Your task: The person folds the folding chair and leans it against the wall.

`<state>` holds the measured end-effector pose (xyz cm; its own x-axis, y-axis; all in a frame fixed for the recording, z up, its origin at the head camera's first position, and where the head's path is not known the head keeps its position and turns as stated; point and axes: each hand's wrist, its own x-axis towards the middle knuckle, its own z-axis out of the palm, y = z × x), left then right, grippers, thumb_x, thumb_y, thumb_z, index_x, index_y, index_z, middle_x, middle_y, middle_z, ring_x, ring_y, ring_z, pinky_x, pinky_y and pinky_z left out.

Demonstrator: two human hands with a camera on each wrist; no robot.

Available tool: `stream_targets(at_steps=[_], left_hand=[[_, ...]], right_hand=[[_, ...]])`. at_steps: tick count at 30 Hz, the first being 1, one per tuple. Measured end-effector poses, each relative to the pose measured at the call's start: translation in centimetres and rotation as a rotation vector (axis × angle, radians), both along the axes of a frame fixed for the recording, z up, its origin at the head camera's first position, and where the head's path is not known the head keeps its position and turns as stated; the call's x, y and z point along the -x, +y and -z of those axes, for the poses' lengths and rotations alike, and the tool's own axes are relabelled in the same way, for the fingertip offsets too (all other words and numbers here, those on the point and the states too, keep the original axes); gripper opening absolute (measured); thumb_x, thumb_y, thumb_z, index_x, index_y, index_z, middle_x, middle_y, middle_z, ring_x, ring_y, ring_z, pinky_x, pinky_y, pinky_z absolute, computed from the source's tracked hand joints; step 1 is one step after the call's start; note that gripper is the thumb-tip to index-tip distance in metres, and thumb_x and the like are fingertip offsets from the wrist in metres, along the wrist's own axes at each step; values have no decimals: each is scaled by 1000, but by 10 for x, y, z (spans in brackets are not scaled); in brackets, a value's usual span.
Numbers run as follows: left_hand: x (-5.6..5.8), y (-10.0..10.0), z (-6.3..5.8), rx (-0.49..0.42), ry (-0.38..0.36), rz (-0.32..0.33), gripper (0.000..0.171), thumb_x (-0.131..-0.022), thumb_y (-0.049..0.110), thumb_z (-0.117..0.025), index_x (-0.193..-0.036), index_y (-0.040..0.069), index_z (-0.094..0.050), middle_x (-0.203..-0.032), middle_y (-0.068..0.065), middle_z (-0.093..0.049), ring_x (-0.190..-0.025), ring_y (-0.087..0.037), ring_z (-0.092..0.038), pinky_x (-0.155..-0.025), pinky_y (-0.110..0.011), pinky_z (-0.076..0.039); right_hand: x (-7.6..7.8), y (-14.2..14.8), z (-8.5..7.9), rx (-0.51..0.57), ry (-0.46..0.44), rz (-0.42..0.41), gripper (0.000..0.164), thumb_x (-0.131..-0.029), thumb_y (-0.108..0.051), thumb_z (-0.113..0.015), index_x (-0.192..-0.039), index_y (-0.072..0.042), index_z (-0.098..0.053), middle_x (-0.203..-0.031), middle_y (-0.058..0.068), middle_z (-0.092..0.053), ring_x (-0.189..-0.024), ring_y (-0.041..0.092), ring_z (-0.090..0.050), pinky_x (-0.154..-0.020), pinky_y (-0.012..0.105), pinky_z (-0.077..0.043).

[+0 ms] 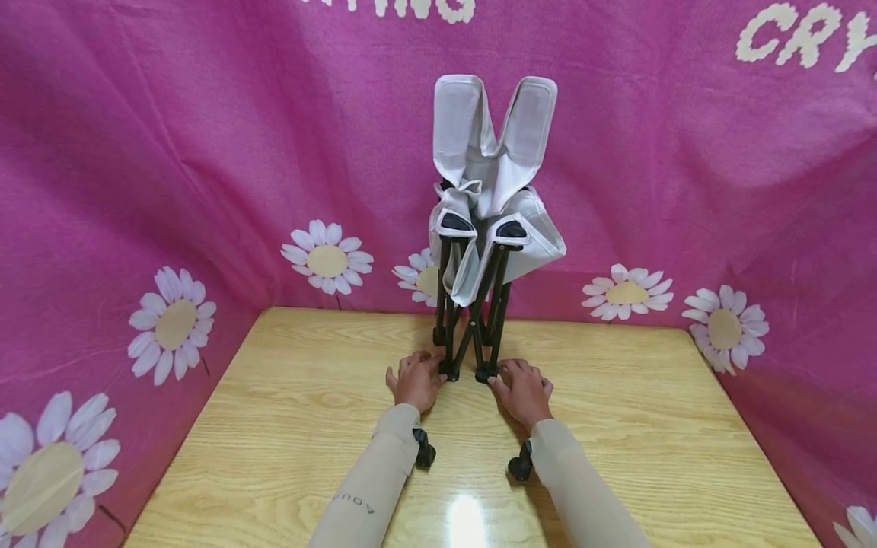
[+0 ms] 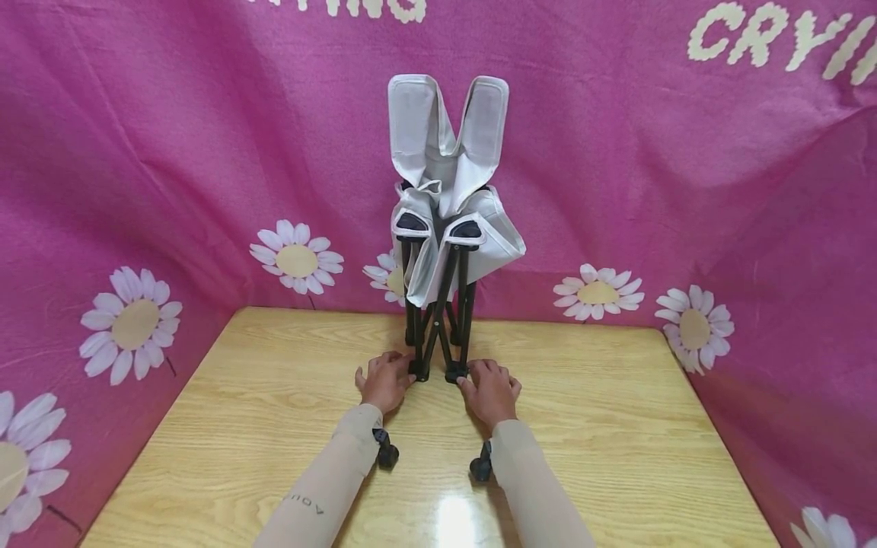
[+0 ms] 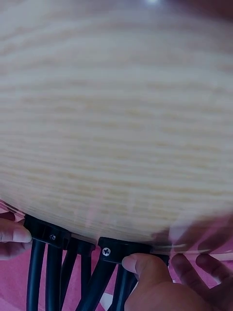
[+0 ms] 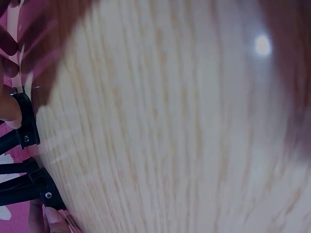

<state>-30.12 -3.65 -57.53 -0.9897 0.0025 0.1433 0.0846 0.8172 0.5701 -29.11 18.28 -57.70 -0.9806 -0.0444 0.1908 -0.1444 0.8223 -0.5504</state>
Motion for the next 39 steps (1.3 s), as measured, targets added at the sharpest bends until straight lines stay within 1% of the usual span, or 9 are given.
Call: stream_targets(at_steps=[7,12,18,23,30,35,39], left_hand=[[2,1,1,-1,-2,-9,40,-87,30,-71,-127,31,-65,-129,1,-56,-123,-28,-42,-105,-67,-8],[1,2,1,2,16,-26,39,-86,30,-71,-125,31,-66,-127,1,-57,-122,-28,-43,-104,-68,-9],[1,2,3,10,12,-36,40,-86,30,-71,-126,32,-65,-126,1,-57,-120,-28,-43,-104,-68,-10],[1,3,1,27,18,-28,40,-87,31,-71,-126,31,-65,-127,0,-57,-120,-31,-44,-103,-69,-12],[-1,4,0,41,-15,-16,40,-88,30,-69,-128,31,-64,-128,-1,-56,-122,-32,-44,-104,-69,-11],[-2,3,-4,30,1,-12,38,-88,30,-69,-126,31,-65,-128,-2,-57,-122,-32,-44,-103,-70,-11],[-1,3,-4,38,9,-7,37,-88,30,-69,-125,32,-65,-128,-1,-59,-121,-31,-46,-103,-70,-12]], right_hand=[[1,1,0,-9,-8,0,38,-92,-37,-64,-123,-16,-62,-133,11,-54,-116,36,-47,-94,60,-26],[1,1,-2,-15,-4,-1,39,-92,-38,-64,-124,-16,-62,-132,11,-55,-115,36,-48,-93,59,-27],[0,1,-2,-20,-15,-5,39,-92,-38,-64,-124,-16,-62,-132,11,-55,-115,36,-48,-93,59,-27],[1,0,-2,-21,-5,-1,39,-92,-38,-64,-124,-15,-62,-130,11,-55,-115,36,-47,-94,59,-25],[0,2,2,-36,-3,-4,40,-92,-39,-63,-123,-15,-62,-129,10,-56,-114,35,-48,-93,59,-26],[2,2,2,-52,28,-14,38,-93,-39,-63,-122,-16,-63,-128,10,-57,-114,34,-48,-92,59,-26],[1,2,-2,-68,39,-7,36,-92,-38,-64,-120,-16,-64,-127,11,-58,-114,35,-49,-92,59,-27]])
